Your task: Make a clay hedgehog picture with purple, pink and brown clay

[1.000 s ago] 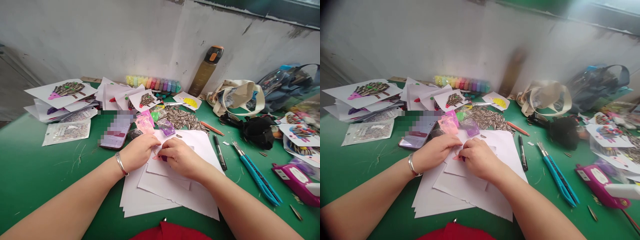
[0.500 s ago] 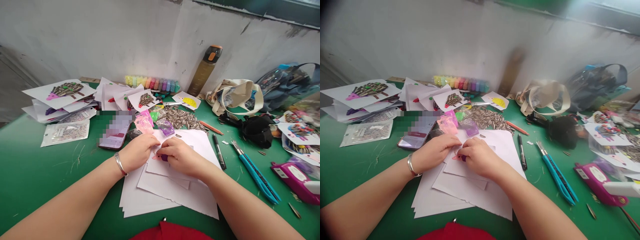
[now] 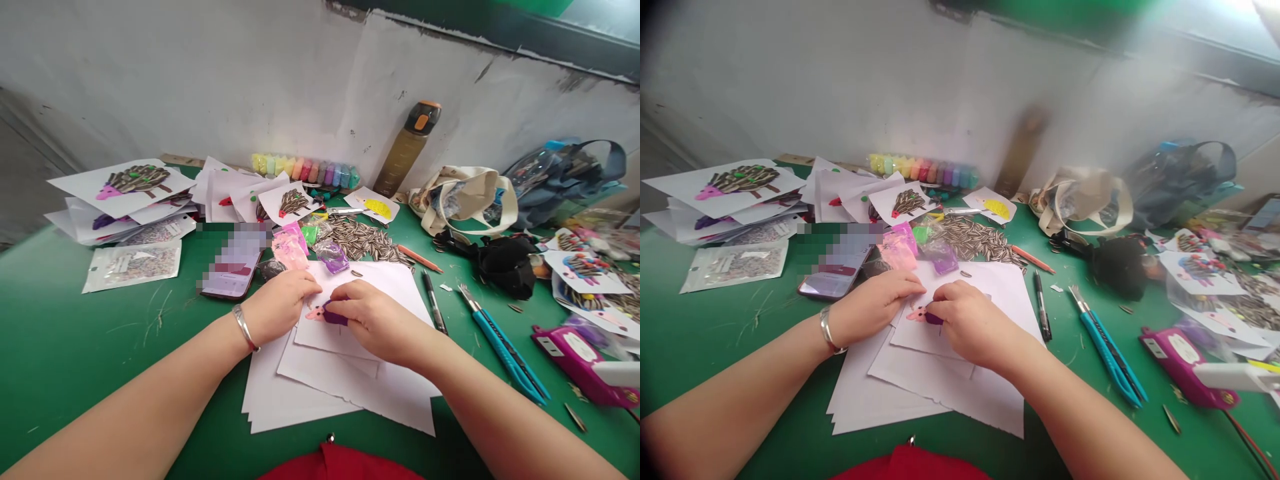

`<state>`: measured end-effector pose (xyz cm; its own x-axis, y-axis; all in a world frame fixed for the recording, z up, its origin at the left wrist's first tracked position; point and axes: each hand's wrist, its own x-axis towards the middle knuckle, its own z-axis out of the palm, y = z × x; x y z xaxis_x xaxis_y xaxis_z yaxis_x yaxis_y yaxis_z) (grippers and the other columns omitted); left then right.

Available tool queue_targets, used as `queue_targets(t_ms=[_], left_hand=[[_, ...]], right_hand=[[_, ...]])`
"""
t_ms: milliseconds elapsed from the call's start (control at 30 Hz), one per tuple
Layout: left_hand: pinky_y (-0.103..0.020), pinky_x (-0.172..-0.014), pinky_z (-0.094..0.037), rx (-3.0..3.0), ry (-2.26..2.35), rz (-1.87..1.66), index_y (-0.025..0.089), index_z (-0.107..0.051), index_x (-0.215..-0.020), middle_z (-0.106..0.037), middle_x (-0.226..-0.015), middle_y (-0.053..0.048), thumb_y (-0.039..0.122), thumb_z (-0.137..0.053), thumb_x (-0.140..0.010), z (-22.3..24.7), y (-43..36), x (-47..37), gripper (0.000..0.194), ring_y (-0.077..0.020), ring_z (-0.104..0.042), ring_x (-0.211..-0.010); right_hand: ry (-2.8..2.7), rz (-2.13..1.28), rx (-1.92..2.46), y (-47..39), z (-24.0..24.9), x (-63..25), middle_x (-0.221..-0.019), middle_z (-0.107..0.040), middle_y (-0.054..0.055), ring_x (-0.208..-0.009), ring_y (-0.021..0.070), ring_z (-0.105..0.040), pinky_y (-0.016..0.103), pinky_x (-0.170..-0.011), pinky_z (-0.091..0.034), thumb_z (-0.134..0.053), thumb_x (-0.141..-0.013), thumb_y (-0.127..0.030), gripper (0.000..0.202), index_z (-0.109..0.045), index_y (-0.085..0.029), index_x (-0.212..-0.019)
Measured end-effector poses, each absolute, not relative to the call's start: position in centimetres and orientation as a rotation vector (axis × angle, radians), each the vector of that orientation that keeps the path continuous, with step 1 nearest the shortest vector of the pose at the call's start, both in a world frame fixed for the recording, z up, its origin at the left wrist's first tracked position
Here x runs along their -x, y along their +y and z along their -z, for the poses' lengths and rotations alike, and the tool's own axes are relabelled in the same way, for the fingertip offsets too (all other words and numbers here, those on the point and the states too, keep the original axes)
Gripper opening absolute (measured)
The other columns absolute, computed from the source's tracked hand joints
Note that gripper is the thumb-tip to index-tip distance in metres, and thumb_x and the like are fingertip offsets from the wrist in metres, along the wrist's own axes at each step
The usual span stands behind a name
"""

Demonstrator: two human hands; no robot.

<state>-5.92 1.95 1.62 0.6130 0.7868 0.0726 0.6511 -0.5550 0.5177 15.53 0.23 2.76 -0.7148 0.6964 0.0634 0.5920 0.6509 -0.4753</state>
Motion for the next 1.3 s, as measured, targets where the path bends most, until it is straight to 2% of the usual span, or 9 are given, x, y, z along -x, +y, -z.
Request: queue_targets(t_ms=[267, 600, 733, 933, 1133, 1300], left_hand=[[-0.025, -0.095, -0.044, -2.392, 1.113, -0.419, 0.016, -0.073, -0.099, -0.066, -0.106, -0.007, -0.001, -0.041, -0.082, -1.2, 2.0, 6.2, 0.04, -0.0163, -0.059, -0.102], [-0.025, -0.094, -0.043, -2.337, 1.13, -0.364, 0.015, -0.074, -0.097, -0.064, -0.107, -0.007, 0.0, -0.042, -0.084, -1.4, 1.9, 6.1, 0.038, -0.0168, -0.057, -0.103], [-0.026, -0.093, -0.044, -2.337, 1.141, -0.341, 0.016, -0.074, -0.095, -0.064, -0.104, -0.006, 0.0, -0.043, -0.083, -1.5, 1.9, 5.9, 0.037, -0.0173, -0.058, -0.101], [-0.024, -0.094, -0.043, -2.345, 1.117, -0.389, 0.015, -0.074, -0.096, -0.064, -0.104, -0.007, -0.001, -0.043, -0.083, -1.2, 2.0, 6.0, 0.037, -0.0161, -0.057, -0.101], [-0.025, -0.093, -0.045, -2.35, 1.135, -0.387, 0.016, -0.074, -0.096, -0.064, -0.104, -0.006, 0.0, -0.044, -0.082, -1.2, 1.9, 6.1, 0.037, -0.017, -0.058, -0.101], [-0.024, -0.094, -0.044, -2.349, 1.126, -0.399, 0.016, -0.074, -0.095, -0.064, -0.105, -0.006, -0.001, -0.043, -0.083, -1.1, 2.0, 6.0, 0.037, -0.0162, -0.058, -0.101]], right_hand=[[-2.598, -0.48, 1.013, -1.5, -0.8, -16.0, -0.117, -0.063, 0.01, -0.107, 0.0228, -0.053, 0.038, -0.092, -0.045, -0.043, -0.093, -0.008, 0.036, -0.065, -0.021, -0.118], [-2.648, -0.325, 1.043, -1.5, -0.2, -15.6, -0.113, -0.062, 0.008, -0.103, 0.0231, -0.051, 0.039, -0.087, -0.044, -0.047, -0.093, -0.01, 0.033, -0.062, -0.023, -0.119], [-2.704, -0.236, 1.06, -1.8, -0.4, -15.4, -0.112, -0.062, 0.01, -0.101, 0.0246, -0.051, 0.041, -0.086, -0.044, -0.048, -0.093, -0.01, 0.033, -0.06, -0.021, -0.121], [-2.624, -0.436, 1.022, -1.6, -0.8, -15.9, -0.112, -0.063, 0.008, -0.101, 0.0203, -0.051, 0.035, -0.089, -0.045, -0.045, -0.089, -0.003, 0.037, -0.062, -0.02, -0.117], [-2.677, -0.299, 1.049, -1.7, -0.5, -15.6, -0.114, -0.061, 0.01, -0.105, 0.0244, -0.05, 0.041, -0.089, -0.044, -0.047, -0.093, -0.011, 0.034, -0.061, -0.023, -0.122], [-2.627, -0.401, 1.04, -1.6, -0.6, -15.7, -0.112, -0.062, 0.008, -0.101, 0.0213, -0.052, 0.038, -0.088, -0.044, -0.046, -0.091, -0.007, 0.034, -0.062, -0.022, -0.117]])
